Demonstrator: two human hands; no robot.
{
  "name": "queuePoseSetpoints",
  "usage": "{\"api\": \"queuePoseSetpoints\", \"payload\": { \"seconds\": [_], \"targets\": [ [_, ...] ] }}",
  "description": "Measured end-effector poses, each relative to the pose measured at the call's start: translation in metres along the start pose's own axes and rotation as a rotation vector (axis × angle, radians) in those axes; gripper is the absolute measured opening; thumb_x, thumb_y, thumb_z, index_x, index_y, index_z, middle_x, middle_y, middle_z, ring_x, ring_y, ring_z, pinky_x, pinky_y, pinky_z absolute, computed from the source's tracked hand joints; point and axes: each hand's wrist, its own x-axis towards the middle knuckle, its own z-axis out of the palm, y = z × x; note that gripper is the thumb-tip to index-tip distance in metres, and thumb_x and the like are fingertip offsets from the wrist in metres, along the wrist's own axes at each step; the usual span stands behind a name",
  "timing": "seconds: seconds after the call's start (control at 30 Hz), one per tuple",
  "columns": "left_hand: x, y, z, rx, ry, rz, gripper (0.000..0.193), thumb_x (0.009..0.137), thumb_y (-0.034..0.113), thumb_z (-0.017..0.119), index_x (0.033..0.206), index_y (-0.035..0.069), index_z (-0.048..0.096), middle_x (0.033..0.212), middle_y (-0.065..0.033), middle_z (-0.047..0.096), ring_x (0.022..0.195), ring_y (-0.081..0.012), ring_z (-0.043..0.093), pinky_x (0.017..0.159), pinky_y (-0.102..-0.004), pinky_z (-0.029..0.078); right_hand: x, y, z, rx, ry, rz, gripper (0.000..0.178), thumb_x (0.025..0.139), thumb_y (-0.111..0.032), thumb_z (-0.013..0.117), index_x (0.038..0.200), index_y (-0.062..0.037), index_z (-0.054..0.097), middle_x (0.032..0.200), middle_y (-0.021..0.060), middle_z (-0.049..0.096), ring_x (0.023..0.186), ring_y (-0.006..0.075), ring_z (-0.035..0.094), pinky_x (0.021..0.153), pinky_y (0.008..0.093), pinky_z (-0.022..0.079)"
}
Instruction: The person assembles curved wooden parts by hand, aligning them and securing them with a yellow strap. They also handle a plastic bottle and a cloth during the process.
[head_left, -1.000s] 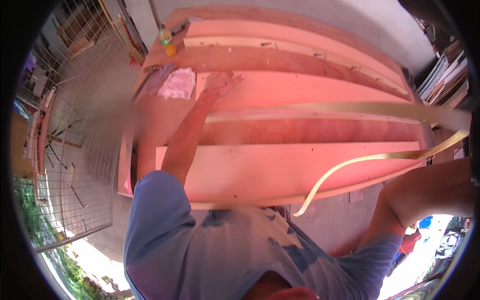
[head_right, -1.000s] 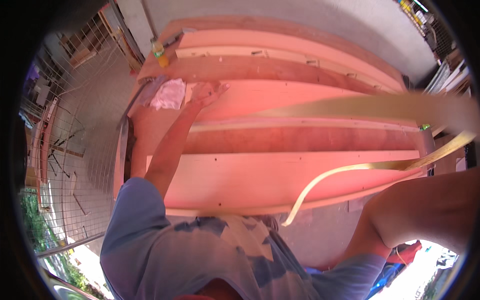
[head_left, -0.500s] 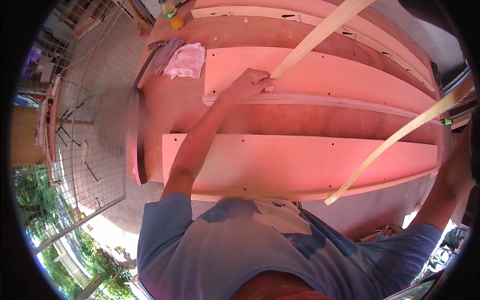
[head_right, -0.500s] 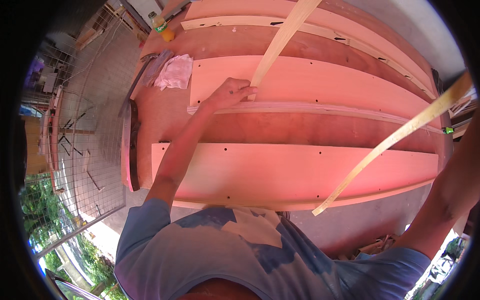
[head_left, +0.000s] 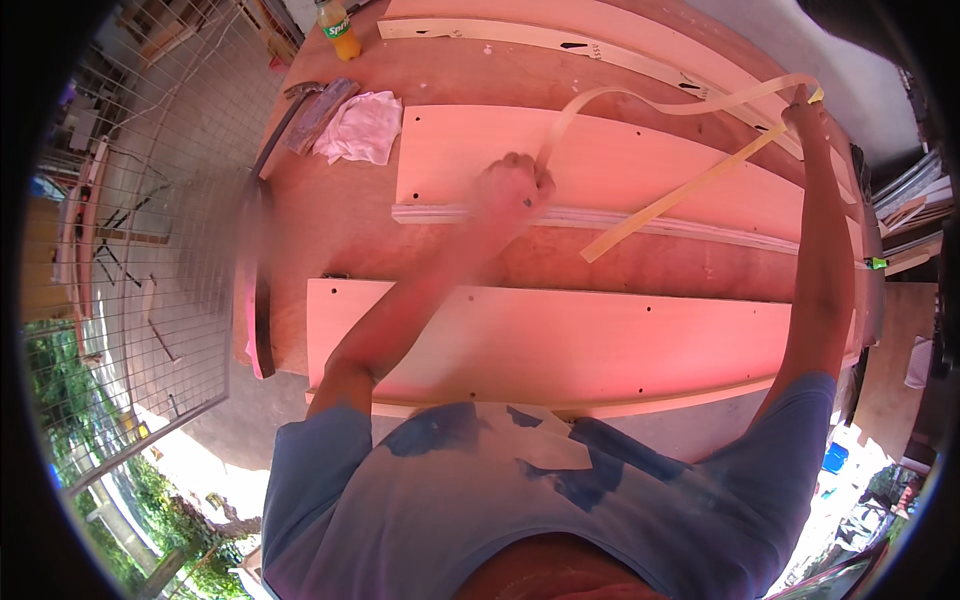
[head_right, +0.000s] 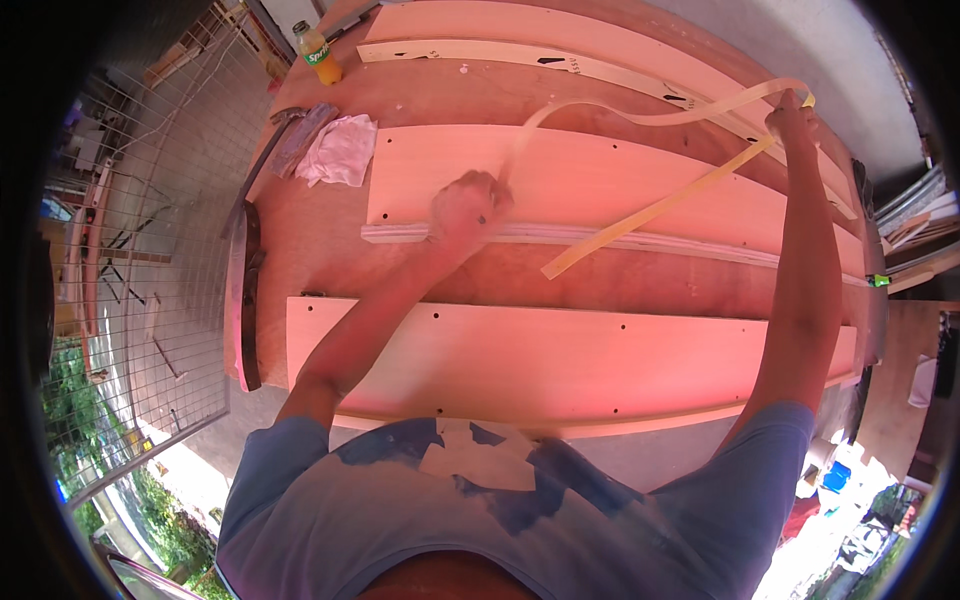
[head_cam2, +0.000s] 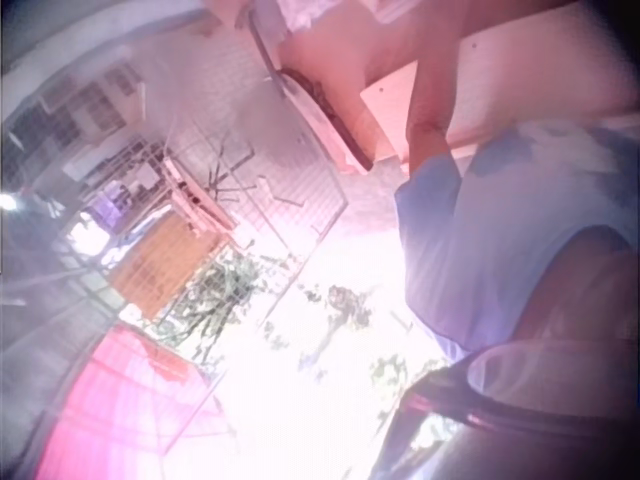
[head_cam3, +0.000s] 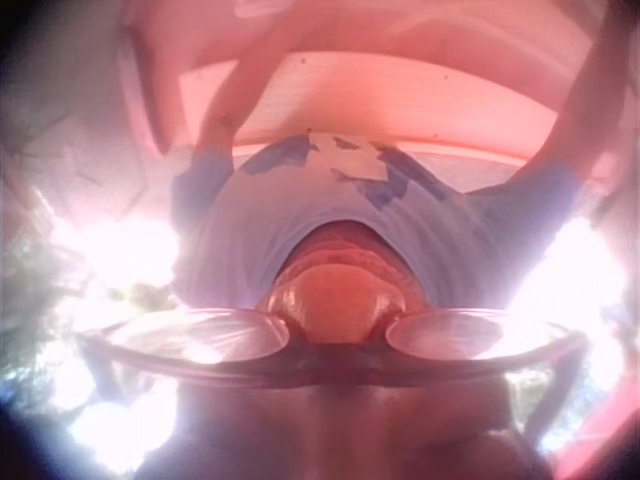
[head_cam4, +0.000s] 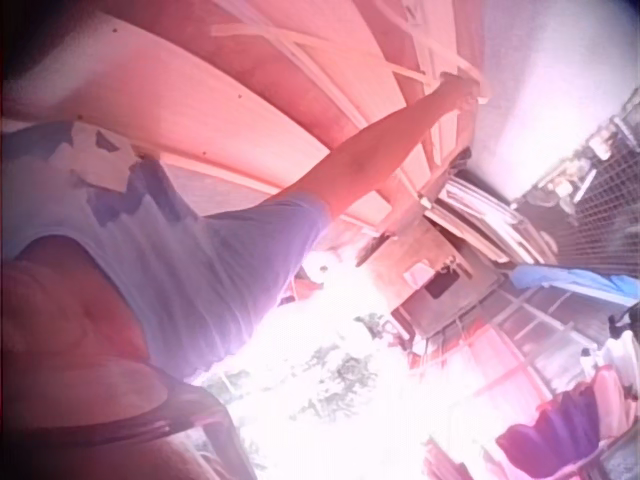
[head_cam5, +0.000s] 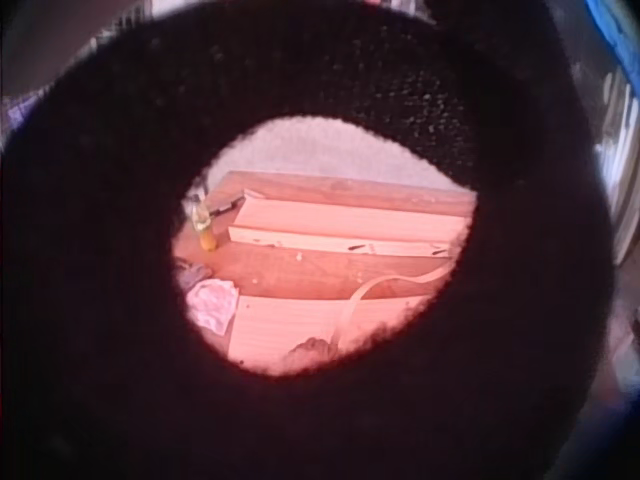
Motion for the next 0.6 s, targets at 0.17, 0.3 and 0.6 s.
{"api": "queuePoseSetpoints", "payload": {
  "seconds": [0.17, 0.3, 0.6],
  "targets": [
    [0.001, 0.01, 0.005, 0.297, -0.293, -0.02, 0.031, 0.093, 0.034, 0.068, 0.084, 0.004, 0.073, 0.086, -0.0162, 0.071, 0.088, -0.035, 0.072, 0.079, -0.0485, 0.056, 0.0, 0.008, 0.021, 0.318, -0.297, -0.003, 0.067, 0.094, -0.023, 0.056, 0.157, -0.0191, 0.033, 0.133, 0.0276, 0.061, 0.113, 0.0455, 0.065, 0.093, 0.0556, 0.053],
    [0.004, -0.005, 0.009, 0.347, -0.328, 0.105, 0.037, 0.097, 0.036, 0.062, 0.083, 0.004, 0.075, 0.085, -0.0168, 0.072, 0.086, -0.0358, 0.072, 0.08, -0.0485, 0.056, -0.002, 0.004, 0.002, 0.836, -0.723, 0.238, 0.054, 0.093, -0.018, 0.059, 0.146, -0.0137, 0.048, 0.115, 0.0259, 0.068, 0.089, 0.0448, 0.072, 0.068, 0.0566, 0.06],
    [0.025, -0.049, 0.002, 0.002, -0.263, -0.02, 0.044, 0.098, 0.031, 0.056, 0.071, 0.001, 0.072, 0.074, -0.0161, 0.071, 0.076, -0.034, 0.071, 0.077, -0.0429, 0.056, -0.05, -0.022, -0.077, 0.514, -0.73, 0.064, 0.036, 0.096, -0.024, 0.062, 0.129, -0.01, 0.057, 0.108, 0.0193, 0.069, 0.081, 0.037, 0.073, 0.06, 0.0479, 0.062]
  ]
}}
